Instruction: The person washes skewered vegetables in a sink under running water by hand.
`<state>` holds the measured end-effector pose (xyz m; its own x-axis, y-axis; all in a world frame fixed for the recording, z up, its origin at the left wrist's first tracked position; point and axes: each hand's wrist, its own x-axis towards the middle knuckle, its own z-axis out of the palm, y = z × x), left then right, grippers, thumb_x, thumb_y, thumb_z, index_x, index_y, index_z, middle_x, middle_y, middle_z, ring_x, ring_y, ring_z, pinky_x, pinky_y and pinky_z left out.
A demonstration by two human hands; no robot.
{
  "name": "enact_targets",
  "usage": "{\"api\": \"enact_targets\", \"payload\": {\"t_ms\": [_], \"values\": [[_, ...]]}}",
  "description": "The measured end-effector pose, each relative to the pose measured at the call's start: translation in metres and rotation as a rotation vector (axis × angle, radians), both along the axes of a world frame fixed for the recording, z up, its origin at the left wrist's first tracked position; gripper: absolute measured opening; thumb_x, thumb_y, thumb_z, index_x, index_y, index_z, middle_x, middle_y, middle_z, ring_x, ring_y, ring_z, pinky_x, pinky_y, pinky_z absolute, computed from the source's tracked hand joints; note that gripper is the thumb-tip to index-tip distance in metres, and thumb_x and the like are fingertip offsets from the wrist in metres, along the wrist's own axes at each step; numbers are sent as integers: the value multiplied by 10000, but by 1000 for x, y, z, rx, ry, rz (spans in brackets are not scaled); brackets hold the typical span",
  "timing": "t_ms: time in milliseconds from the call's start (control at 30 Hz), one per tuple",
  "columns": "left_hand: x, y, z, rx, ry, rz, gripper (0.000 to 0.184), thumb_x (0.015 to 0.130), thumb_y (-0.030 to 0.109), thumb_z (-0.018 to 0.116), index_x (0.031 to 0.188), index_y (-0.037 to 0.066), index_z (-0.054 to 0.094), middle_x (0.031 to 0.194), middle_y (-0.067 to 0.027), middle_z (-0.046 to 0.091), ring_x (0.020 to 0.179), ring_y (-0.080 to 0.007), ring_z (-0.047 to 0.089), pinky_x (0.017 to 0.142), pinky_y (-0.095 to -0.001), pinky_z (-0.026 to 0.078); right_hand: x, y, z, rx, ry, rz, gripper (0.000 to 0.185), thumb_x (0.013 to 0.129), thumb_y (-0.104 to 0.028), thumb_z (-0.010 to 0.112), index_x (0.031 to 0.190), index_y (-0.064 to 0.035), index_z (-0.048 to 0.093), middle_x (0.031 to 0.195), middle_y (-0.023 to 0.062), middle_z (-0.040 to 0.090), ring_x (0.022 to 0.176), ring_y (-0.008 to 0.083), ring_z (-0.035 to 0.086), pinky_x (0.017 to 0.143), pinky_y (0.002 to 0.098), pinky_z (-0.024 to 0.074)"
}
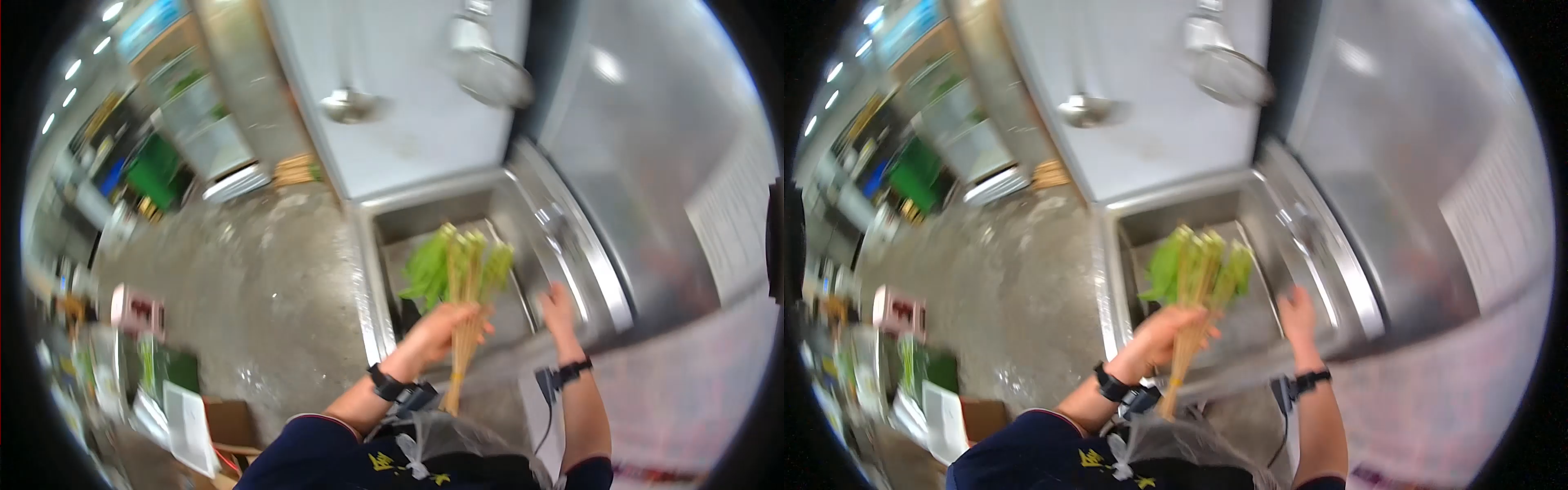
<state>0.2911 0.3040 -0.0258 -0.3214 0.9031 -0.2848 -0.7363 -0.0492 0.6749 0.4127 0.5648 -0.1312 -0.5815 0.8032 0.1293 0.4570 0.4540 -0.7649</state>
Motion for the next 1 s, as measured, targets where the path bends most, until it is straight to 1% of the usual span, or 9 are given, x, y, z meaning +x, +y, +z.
{"api": "enact_targets", "payload": {"t_ms": [133, 267, 400, 533, 600, 700, 800, 867, 1000], "values": [[-20, 21, -2, -50, -86, 9, 340, 879, 275, 459, 1080, 9, 527, 804, -89, 616, 635, -134, 586, 557, -228, 485, -20, 88, -13, 228, -293, -36, 581, 720, -120, 582, 1225, 47, 347, 1171, 251, 427, 1113, 363, 408, 952, 390, 315], [-30, 42, -7, -36, -104, 20, 336, 888, 272, 441, 1080, 10, 527, 805, -83, 617, 638, -127, 586, 560, -221, 486, -41, 140, -39, 91, -75, 106, 515, 759, -58, 514, 1231, 54, 340, 1198, 251, 431, 1068, 361, 458, 913, 364, 354], [-31, 59, -11, -86, -113, -1, 340, 896, 274, 425, 1077, 5, 525, 804, -73, 618, 641, -115, 583, 571, -211, 491, -50, 114, -20, 72, -277, 90, 512, 764, 11, 478, 1255, 4, 335, 1131, 198, 516, 992, 345, 523, 810, 357, 418], [-24, 75, 0, -173, -74, -53, 358, 893, 292, 429, 1094, 7, 512, 811, -73, 616, 654, -120, 580, 563, -215, 482, -42, 86, -56, 614, -328, 201, 498, 794, 8, 430, 1272, 34, 292, 1282, 211, 364, 1198, 330, 340, 999, 345, 283], [-14, 84, -6, -117, -83, -30, 365, 889, 293, 441, 1092, -3, 508, 813, -78, 615, 663, -135, 581, 572, -232, 478, -41, 86, -61, 488, -301, 245, 509, 786, 3, 427, 1274, 37, 287, 1339, 201, 273, 1254, 333, 238, 1057, 361, 186], [-1, 94, -4, -145, -39, 14, 371, 874, 295, 464, 1076, -12, 515, 818, -78, 611, 699, -135, 567, 603, -237, 466, -36, 73, -8, 600, -445, 309, 491, 779, -62, 482, 1239, 30, 339, 1308, 208, 310, 1231, 340, 275, 1019, 388, 244], [10, 109, 6, -249, -25, 39, 348, 879, 284, 455, 1051, -7, 539, 790, -76, 615, 646, -113, 566, 564, -219, 466, -31, 68, 19, 128, -17, 304, 385, 791, -218, 563, 1077, 21, 465, 1080, 171, 520, 1028, 291, 490, 871, 392, 398], [19, 118, 8, -262, 3, 61, 344, 882, 291, 452, 1035, 0, 549, 775, -74, 616, 642, -118, 575, 558, -215, 472, -39, 41, 66, -1196, 61, 216, 359, 814, -306, 570, 1019, -15, 524, 923, 112, 585, 859, 210, 566, 758, 353, 449], [31, 130, 5, -263, 70, 28, 349, 880, 303, 455, 1033, 3, 551, 784, -81, 616, 647, -126, 583, 555, -219, 478, -63, 15, 57, -1518, 174, 279, 275, 826, -289, 540, 924, -33, 560, 779, 67, 601, 618, 126, 576, 483, 231, 446]]}}
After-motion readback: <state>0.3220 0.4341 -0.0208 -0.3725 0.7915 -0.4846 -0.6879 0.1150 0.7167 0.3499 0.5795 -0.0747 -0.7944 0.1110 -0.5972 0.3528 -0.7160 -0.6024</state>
